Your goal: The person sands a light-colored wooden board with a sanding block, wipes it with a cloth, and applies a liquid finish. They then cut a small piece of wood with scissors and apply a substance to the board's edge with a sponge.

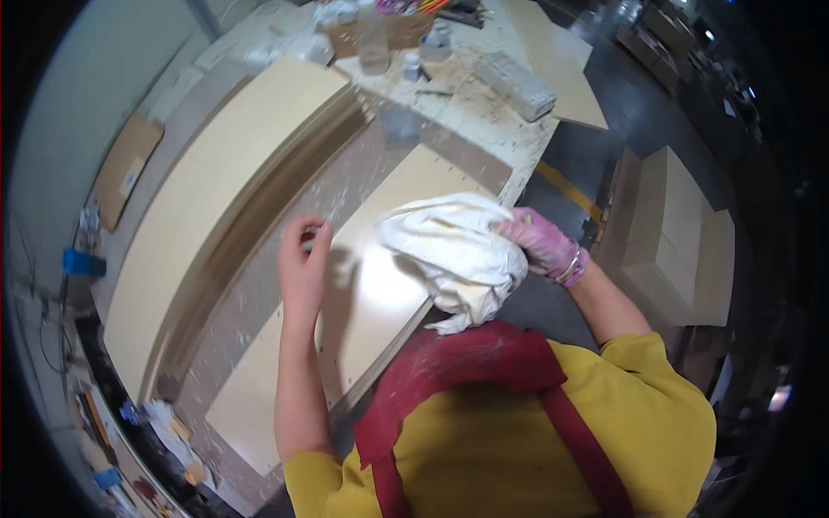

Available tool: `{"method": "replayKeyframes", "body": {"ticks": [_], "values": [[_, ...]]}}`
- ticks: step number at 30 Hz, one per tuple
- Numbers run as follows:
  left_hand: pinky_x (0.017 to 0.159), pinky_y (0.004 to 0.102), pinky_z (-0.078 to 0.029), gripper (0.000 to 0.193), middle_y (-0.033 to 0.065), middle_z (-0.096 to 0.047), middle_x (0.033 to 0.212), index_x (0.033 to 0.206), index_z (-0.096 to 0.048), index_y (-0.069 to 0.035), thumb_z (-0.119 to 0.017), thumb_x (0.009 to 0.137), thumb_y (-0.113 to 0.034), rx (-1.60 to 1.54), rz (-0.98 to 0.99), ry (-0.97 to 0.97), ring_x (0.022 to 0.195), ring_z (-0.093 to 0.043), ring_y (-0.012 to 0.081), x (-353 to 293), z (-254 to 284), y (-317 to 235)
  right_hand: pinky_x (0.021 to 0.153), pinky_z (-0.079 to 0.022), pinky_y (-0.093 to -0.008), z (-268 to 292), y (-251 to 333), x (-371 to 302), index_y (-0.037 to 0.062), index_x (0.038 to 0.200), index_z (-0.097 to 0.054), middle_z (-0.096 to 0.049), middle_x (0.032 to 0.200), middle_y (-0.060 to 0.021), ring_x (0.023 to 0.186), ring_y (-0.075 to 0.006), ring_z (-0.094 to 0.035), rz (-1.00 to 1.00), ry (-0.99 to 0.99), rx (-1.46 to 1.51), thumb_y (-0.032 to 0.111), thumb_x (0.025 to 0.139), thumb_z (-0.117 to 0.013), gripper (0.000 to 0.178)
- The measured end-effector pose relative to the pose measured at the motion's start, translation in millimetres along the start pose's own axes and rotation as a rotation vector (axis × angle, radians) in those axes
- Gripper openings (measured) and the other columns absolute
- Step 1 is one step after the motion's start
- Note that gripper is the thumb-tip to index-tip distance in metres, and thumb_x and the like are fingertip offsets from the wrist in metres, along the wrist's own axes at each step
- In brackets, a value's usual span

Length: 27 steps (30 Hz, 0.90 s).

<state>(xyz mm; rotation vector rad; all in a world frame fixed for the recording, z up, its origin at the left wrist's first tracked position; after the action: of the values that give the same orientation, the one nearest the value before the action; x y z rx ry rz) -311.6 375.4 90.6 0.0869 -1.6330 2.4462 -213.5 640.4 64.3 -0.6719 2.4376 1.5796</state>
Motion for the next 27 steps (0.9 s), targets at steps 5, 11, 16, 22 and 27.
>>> {"method": "replayKeyframes", "body": {"ticks": [5,11,16,22,27], "values": [[0.092,0.0436,-0.046,0.067,0.0119,-0.03,0.149,0.15,-0.017,-0.021,-0.046,0.095,-0.047,-0.331,0.218,0.228,0.125,-0.044,0.0303,-13.7,-85.6,-13.2,0.069,-0.047,-0.0233,21.1,61.0,18.4,-0.0027,0.118,-0.059,-0.061,0.09,0.0035,0.076,-0.0052,-0.054,0.337,0.049,-0.426,0.023,0.097,-0.051,0.034],[0.099,0.0543,-0.043,0.054,0.0189,-0.043,0.138,0.138,-0.037,-0.004,-0.042,0.097,-0.039,-1.262,0.696,0.187,0.126,-0.044,0.0356,-3.6,-171.8,14.1,0.071,-0.044,-0.0207,39.2,38.2,46.2,0.001,0.115,-0.062,-0.063,0.095,0.0012,0.081,-0.0049,-0.054,0.351,0.004,-0.01,0.023,0.097,-0.049,0.031],[0.1,0.0473,-0.045,0.049,0.0152,-0.05,0.134,0.134,-0.042,-0.002,-0.041,0.098,-0.036,-1.039,0.631,0.213,0.121,-0.051,0.0316,34.3,-202.6,3.8,0.081,-0.041,-0.0248,113.4,16.2,29.9,0.0046,0.107,-0.067,-0.065,0.097,0.0016,0.091,-0.0055,-0.054,0.168,-0.113,0.138,0.027,0.095,-0.054,0.029],[0.108,0.0439,-0.033,0.068,0.0113,-0.041,0.143,0.143,-0.032,-0.006,-0.035,0.096,-0.054,-1.215,0.759,0.495,0.13,-0.041,0.0292,12.7,-281.0,-20.2,0.084,-0.043,-0.0255,157.3,38.8,21.4,0.0016,0.113,-0.066,-0.066,0.102,-0.0018,0.094,-0.0071,-0.056,0.149,-0.211,-0.051,0.028,0.094,-0.057,0.034],[0.101,0.0424,-0.042,0.053,0.0132,-0.049,0.136,0.137,-0.041,-0.006,-0.037,0.099,-0.043,-0.985,0.701,0.423,0.121,-0.05,0.0296,46.0,-294.0,-22.4,0.076,-0.045,-0.0246,168.3,43.8,20.2,0.0,0.107,-0.068,-0.066,0.087,-0.0026,0.086,-0.0076,-0.057,0.114,-0.176,-0.242,0.027,0.091,-0.061,0.032]]}}
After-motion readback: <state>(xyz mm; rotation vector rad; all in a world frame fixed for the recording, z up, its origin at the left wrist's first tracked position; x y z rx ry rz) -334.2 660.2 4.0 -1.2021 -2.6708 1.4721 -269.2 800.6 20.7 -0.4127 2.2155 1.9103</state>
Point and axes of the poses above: each hand's wrist, its own x-axis towards the middle knuckle, its own z-axis out of the back of the hand, y = z × x, the point moved 10 cm from there along x, towards the middle knuckle
